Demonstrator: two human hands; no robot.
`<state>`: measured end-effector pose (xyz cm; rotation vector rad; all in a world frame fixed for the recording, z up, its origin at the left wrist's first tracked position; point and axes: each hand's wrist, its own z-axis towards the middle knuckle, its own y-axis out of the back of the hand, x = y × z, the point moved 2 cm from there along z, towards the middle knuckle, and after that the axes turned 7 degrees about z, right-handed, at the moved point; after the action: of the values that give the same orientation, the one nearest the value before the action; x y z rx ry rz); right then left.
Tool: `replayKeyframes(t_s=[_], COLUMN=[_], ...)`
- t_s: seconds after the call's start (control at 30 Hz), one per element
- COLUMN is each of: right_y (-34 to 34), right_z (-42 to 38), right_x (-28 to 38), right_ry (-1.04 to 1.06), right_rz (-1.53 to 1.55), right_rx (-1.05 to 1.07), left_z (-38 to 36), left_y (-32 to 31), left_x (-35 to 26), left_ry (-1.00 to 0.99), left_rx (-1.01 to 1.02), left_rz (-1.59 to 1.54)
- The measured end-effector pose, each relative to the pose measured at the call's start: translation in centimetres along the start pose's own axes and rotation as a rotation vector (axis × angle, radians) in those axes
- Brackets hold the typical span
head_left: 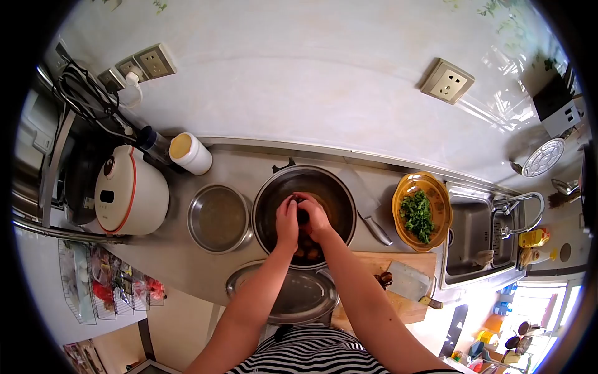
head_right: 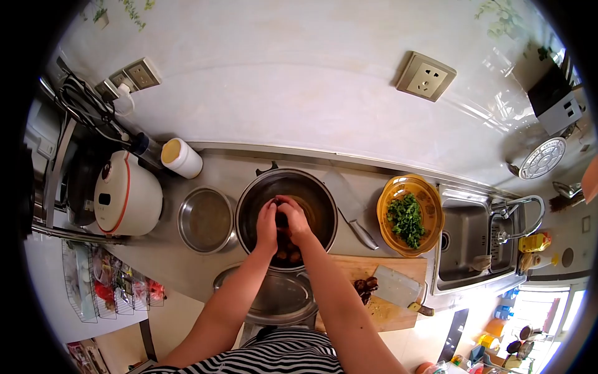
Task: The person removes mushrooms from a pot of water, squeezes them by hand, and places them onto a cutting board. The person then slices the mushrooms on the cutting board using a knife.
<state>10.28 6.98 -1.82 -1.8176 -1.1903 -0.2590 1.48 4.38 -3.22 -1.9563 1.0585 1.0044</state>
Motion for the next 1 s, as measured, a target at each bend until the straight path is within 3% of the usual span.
replayKeyframes(t_s=[0.07, 0.13, 0.23, 0.33, 0.47, 0.53, 0.67, 0.73, 1.0], right_y=[0.0, -0.6, 0.5, 0.9, 1.8, 0.8, 1.2, 1.4, 1.9], right_z=[-0.4, -1.5, -1.3, -2.3, -2.2, -3.2, -3.5, -3.5, -2.7], right_x=[-0.2, 0.3, -0.4, -0.9, -2.5, -1.8, -2.2, -2.3, -3.1], right_ry=[0.021, -0.042, -0.006, -0.011, 0.074, 0.013, -0.001, -0.015, -0.026], right_rz=[0.128, 0.418, 0.396, 0.347, 0.376, 0.415, 0.378, 0.365, 0.351], right_rx=[-0.028, -0.045, -0.038, -0.071, 0.115, 0.166, 0.038, 0.001, -0.15], left_z=[-2.5, -4.3, -6.3, -6.6, -6.5, -6.7, -6.4, -5.8, -4.3], left_y=[-0.9, -1.3, -2.1, -2.3, -2.3, -2.4, -2.4, -2.3, -2.1], left_x=[-1.2, -1.5, -2.5, -3.2, -4.1, -4.1, -3.4, -2.9, -1.5], left_ry=[-0.382, -0.488, -0.85, -0.922, -1.0, -1.001, -0.981, -0.674, -0.51], left_rx=[-0.067, -0.036, -0.039, -0.114, -0.071, -0.075, -0.167, -0.004, -0.005], left_rz=[0.423, 0.506, 0.72, 0.778, 0.977, 1.006, 1.106, 0.832, 0.858])
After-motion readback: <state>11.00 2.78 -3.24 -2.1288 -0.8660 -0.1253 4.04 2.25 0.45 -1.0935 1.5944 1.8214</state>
